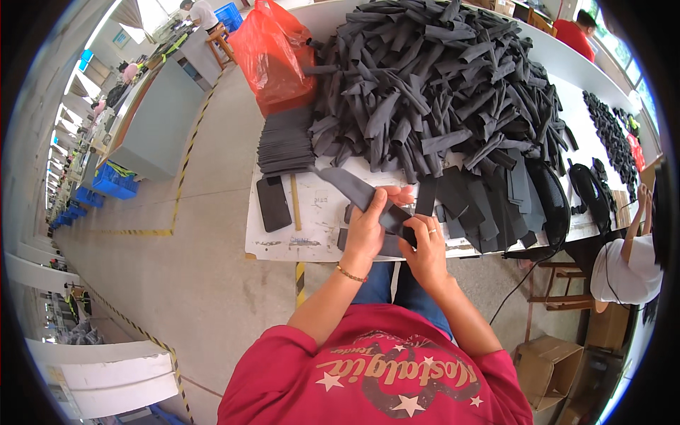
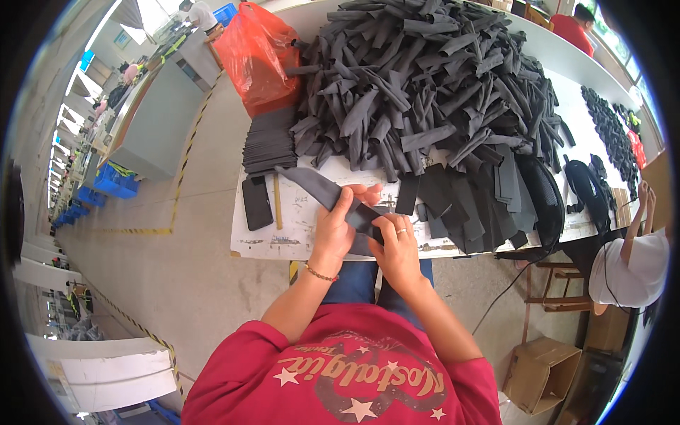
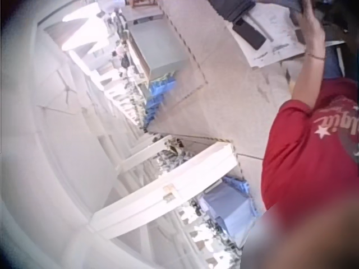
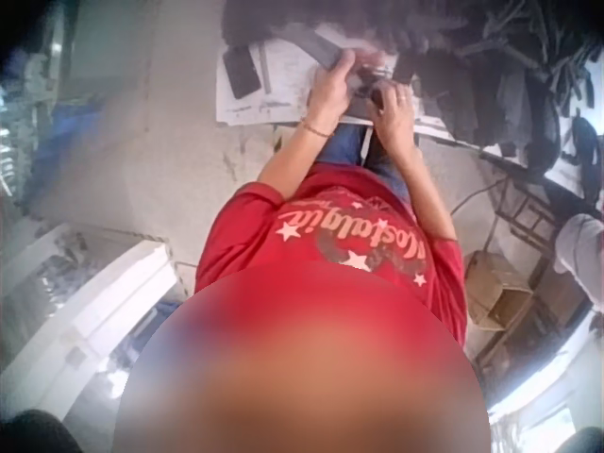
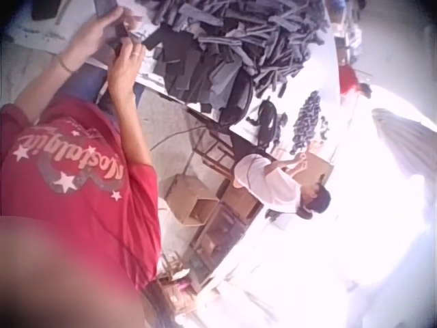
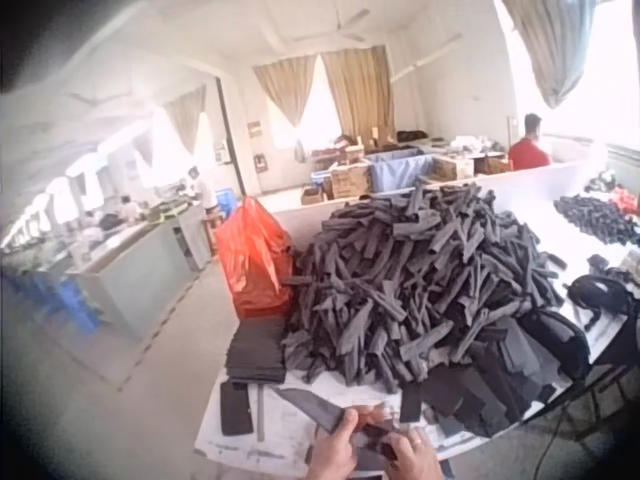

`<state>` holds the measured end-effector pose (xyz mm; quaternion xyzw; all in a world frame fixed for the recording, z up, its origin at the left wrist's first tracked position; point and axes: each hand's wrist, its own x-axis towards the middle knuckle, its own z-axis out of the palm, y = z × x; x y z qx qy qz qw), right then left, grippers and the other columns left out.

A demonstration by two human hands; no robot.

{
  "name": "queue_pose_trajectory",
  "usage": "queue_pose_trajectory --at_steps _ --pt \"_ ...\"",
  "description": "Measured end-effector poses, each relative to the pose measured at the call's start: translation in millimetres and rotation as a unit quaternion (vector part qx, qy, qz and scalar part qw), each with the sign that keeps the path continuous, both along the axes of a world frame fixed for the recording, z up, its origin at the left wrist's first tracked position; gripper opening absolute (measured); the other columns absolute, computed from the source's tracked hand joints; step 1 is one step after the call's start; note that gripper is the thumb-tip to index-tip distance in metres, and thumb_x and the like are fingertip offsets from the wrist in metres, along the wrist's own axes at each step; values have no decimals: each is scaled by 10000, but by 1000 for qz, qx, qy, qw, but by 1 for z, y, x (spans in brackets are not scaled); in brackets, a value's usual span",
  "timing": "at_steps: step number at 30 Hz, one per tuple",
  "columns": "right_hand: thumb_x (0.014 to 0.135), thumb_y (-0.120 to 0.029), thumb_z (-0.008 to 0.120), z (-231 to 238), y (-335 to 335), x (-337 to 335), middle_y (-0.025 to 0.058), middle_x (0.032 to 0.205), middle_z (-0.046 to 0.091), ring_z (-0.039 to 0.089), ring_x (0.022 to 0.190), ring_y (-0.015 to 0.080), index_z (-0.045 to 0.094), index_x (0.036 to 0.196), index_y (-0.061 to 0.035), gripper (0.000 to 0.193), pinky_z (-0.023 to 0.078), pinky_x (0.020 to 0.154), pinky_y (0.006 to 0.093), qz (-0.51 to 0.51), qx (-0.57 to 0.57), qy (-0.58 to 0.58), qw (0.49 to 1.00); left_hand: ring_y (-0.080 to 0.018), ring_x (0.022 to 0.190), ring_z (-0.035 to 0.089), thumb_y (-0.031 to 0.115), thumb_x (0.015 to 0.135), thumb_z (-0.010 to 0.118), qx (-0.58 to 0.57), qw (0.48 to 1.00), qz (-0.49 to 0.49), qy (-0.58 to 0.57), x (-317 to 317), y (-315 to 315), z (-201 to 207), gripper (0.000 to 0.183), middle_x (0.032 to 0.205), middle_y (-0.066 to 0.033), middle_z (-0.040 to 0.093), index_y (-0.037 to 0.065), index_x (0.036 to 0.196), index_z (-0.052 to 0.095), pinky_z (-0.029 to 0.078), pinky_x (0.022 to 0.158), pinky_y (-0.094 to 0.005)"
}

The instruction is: The recorder is inspecting and handling small, black, rectangular foam pieces from a large pile on a workbench.

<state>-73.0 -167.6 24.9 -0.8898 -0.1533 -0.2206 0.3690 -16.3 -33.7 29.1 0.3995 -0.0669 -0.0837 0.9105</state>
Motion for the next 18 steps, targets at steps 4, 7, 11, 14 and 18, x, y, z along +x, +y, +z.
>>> queue_pose_trajectory --at_steps 4,7,11,14,18 --pt "666 26 700 8 8 11 178 1015 541 523 931 387 497 1082 -27 466 446 819 452 50 0 -24 998 -259 1081 609 288 991 512 -89 995 3 40 -18 -18 -12 326 1090 -177 659 -16 1081 588 442 1000 -399" --pt "676 28 698 22 11 10 163 1003 544 540 875 382 524 1026 -33 396 469 770 449 32 -2 -53 998 -326 1198 541 269 991 505 -81 992 21 95 -7 -2 -9 289 1074 -158 665 9 1098 575 446 998 -432" --pt "727 -7 715 14 -4 2 179 1055 570 585 912 384 556 967 -28 288 486 748 449 68 6 10 998 -293 1201 543 280 990 510 -112 992 15 50 -15 -9 -8 304 1118 -179 649 5 1102 576 442 1007 -420" --pt "757 13 685 19 0 11 175 999 587 597 863 368 572 936 -9 213 493 726 418 79 46 16 996 -279 1193 549 293 986 518 -100 992 2 72 -23 -20 -9 326 1148 -187 640 2 1121 575 409 1042 -404" --pt "778 4 684 24 -4 4 173 976 595 598 847 366 577 930 -2 186 492 714 415 65 46 68 994 -267 1156 568 299 988 515 -92 990 -4 105 -23 -15 -11 343 1174 -187 629 -1 1143 574 433 1007 -395"
